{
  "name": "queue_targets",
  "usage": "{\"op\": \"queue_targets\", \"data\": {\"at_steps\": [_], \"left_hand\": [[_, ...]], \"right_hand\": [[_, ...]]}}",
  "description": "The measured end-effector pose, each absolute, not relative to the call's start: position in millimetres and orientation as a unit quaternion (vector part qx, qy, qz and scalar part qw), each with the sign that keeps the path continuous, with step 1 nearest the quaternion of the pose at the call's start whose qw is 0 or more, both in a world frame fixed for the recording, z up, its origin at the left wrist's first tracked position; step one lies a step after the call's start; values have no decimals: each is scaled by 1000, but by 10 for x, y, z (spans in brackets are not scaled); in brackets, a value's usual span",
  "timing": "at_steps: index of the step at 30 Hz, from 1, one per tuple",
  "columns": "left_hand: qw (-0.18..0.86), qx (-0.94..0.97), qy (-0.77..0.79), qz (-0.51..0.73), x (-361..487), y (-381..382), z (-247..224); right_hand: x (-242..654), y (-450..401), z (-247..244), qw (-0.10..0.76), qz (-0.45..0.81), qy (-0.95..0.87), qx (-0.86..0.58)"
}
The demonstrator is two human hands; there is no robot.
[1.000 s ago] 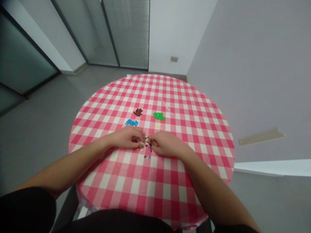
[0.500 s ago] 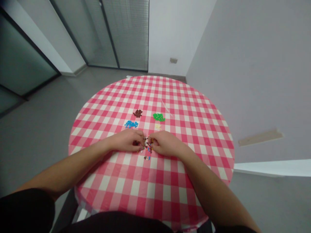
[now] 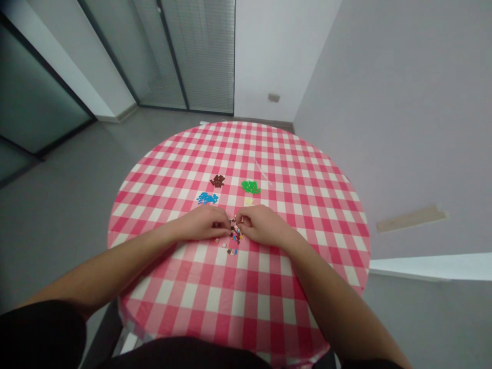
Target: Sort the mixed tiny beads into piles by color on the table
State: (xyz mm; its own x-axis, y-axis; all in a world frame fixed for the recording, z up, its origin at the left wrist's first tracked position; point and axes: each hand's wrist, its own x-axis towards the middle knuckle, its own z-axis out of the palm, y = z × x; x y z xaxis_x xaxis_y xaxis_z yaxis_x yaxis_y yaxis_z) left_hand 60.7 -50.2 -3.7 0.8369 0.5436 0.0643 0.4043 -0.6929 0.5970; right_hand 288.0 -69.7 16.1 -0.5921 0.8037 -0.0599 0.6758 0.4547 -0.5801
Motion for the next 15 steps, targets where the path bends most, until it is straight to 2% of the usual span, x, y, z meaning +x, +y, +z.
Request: {"op": "queue_targets", "data": {"at_steps": [9, 15], "left_hand": [[523, 724, 355, 276, 615, -473, -159], [557, 677, 356, 323, 646, -461, -185]], "right_hand": [[2808, -650, -26, 289, 299, -794, -443], [2771, -663, -79, 322, 241, -815, -417]]}}
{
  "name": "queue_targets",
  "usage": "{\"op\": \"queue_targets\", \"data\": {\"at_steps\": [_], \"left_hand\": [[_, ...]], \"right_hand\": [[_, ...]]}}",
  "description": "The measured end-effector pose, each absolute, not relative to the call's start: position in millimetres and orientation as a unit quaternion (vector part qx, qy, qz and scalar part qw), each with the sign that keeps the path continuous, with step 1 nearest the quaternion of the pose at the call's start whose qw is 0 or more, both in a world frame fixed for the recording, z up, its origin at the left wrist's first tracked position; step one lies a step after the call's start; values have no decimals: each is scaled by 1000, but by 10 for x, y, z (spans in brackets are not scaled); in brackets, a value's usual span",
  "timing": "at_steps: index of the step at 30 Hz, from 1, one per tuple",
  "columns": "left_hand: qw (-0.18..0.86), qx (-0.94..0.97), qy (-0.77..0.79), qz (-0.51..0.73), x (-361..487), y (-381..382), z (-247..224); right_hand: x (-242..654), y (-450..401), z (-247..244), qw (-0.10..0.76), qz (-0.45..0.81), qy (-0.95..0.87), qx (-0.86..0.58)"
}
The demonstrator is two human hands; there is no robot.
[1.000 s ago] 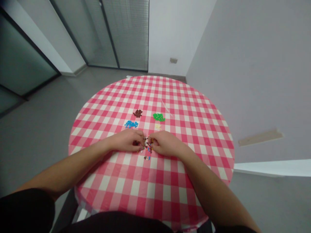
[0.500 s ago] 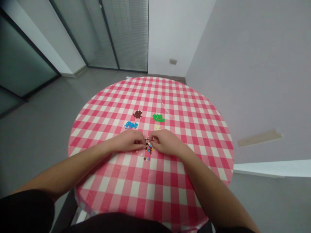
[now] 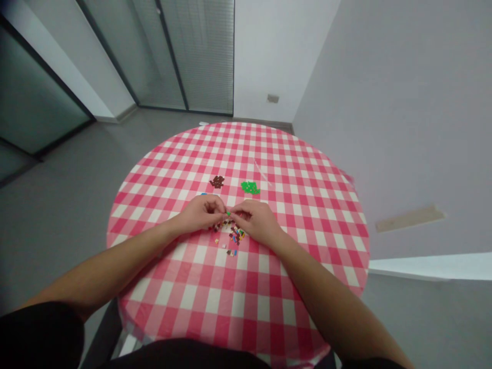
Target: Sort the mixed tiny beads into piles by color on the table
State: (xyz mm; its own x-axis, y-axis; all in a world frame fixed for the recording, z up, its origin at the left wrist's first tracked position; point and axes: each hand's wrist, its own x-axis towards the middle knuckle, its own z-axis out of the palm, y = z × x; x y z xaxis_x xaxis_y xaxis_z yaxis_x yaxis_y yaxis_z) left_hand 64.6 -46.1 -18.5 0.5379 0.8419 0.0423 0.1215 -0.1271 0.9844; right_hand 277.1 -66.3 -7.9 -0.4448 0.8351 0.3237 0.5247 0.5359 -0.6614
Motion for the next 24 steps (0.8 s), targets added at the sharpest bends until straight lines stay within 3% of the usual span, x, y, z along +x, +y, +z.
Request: {"op": "queue_targets", "data": {"at_steps": [11, 17, 24], "left_hand": [[574, 663, 342, 337, 650, -463, -210], [596, 624, 350, 363, 658, -468, -196], [583, 628, 361, 366, 630, -449, -186]], "right_hand": [[2740, -691, -17, 275, 206, -832, -435], [2930, -532, -23, 275, 157, -757, -572], [3190, -313, -73, 162, 145, -683, -698]]}}
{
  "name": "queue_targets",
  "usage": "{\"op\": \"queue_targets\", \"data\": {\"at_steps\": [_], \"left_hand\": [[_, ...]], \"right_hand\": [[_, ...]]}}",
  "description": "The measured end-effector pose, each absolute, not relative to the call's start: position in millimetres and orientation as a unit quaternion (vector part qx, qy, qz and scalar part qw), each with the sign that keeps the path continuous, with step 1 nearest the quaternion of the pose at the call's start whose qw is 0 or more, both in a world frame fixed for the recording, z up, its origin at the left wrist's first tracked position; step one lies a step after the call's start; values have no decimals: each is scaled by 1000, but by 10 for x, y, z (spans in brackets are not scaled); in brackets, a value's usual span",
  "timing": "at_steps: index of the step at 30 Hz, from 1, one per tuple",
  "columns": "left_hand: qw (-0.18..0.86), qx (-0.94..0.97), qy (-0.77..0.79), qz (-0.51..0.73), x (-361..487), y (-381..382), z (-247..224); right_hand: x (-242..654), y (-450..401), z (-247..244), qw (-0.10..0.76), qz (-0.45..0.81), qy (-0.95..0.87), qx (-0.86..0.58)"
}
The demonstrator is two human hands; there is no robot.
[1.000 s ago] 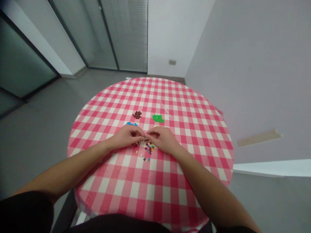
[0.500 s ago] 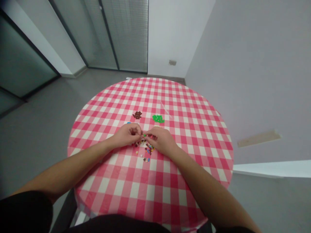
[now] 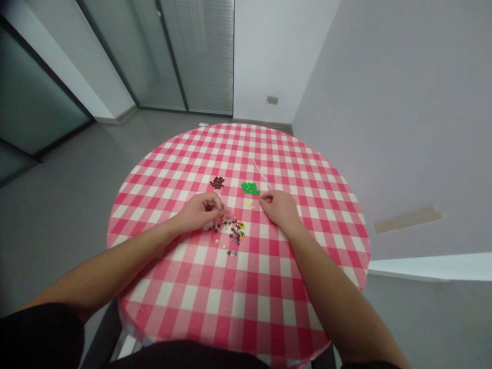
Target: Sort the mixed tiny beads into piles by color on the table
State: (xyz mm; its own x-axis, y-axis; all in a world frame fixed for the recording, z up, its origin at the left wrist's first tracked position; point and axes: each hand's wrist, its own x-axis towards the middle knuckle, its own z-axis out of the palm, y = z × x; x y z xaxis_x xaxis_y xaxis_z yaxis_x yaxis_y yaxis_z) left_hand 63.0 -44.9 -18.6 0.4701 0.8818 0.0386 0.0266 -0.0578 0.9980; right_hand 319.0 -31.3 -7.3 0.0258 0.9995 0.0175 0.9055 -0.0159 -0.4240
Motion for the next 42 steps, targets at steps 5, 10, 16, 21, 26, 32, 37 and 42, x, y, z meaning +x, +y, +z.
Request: {"op": "queue_targets", "data": {"at_steps": [5, 10, 16, 21, 26, 32, 37, 42], "left_hand": [[568, 640, 364, 368, 615, -435, -198], [555, 652, 366, 364, 610, -419, -195], [564, 650, 359, 362, 596, -406, -195], [572, 647, 353, 360, 602, -400, -199], [580, 643, 354, 353, 604, -398, -194], [551, 678, 369, 318, 589, -412, -176], [484, 747, 360, 280, 577, -423, -181], [388, 819, 343, 248, 580, -434, -142]], "right_hand": [[3222, -289, -99, 159, 169, -690, -686], [3247, -290, -104, 162, 170, -690, -685], [3213, -314, -83, 143, 152, -698, -685], [3205, -314, -118, 153, 153, -725, -654], [3206, -315, -137, 160, 158, -721, -656], [3204, -306, -166, 176, 167, -727, -642], [3193, -297, -199, 169, 160, -736, -635], [3156, -314, -169, 150, 153, -742, -635]]}}
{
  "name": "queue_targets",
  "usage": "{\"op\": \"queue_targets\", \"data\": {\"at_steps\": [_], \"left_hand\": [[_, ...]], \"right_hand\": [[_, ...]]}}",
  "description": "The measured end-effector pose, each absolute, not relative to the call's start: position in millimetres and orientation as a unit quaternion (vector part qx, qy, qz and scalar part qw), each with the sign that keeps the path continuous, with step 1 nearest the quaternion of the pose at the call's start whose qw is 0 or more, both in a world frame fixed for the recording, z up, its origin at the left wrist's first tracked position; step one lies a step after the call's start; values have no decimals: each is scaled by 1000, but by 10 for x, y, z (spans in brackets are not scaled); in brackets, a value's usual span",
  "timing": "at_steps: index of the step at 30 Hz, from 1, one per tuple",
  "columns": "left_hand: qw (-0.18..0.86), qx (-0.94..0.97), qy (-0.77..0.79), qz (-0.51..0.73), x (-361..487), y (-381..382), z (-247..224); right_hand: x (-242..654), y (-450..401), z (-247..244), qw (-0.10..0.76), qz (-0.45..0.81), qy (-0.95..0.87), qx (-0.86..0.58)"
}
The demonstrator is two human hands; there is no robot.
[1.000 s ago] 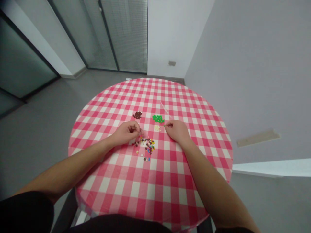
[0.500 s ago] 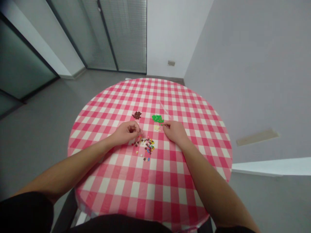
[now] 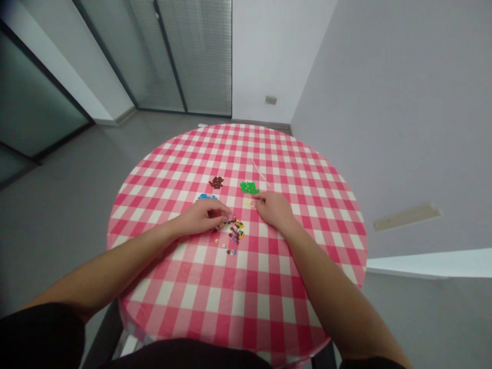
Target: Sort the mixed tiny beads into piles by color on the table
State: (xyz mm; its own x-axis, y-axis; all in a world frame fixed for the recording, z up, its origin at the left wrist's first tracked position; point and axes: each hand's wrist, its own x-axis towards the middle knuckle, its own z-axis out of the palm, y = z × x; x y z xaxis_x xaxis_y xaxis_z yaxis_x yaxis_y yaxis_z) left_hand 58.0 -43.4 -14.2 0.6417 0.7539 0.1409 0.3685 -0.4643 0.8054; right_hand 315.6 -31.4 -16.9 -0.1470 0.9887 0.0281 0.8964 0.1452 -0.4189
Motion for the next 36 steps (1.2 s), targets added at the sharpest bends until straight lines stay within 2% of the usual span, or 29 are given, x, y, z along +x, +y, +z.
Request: {"op": "queue_targets", "data": {"at_steps": [4, 8, 12, 15, 19, 36], "left_hand": [[303, 887, 287, 199, 610, -475, -117], [245, 921, 261, 151, 657, -514, -129], [207, 932, 271, 126, 672, -522, -131], [208, 930, 279, 118, 667, -517, -115], [217, 929, 276, 117, 663, -506, -100], [247, 921, 271, 130, 652, -490, -89]], "right_hand": [[3136, -320, -166, 147, 147, -740, -640], [3144, -334, -150, 197, 159, -737, -627], [3119, -427, -29, 192, 209, -812, -510], [3043, -535, 64, 126, 261, -856, -428], [2943, -627, 86, 59, 257, -876, -404], [2913, -674, 91, 18, 232, -879, -417]]}}
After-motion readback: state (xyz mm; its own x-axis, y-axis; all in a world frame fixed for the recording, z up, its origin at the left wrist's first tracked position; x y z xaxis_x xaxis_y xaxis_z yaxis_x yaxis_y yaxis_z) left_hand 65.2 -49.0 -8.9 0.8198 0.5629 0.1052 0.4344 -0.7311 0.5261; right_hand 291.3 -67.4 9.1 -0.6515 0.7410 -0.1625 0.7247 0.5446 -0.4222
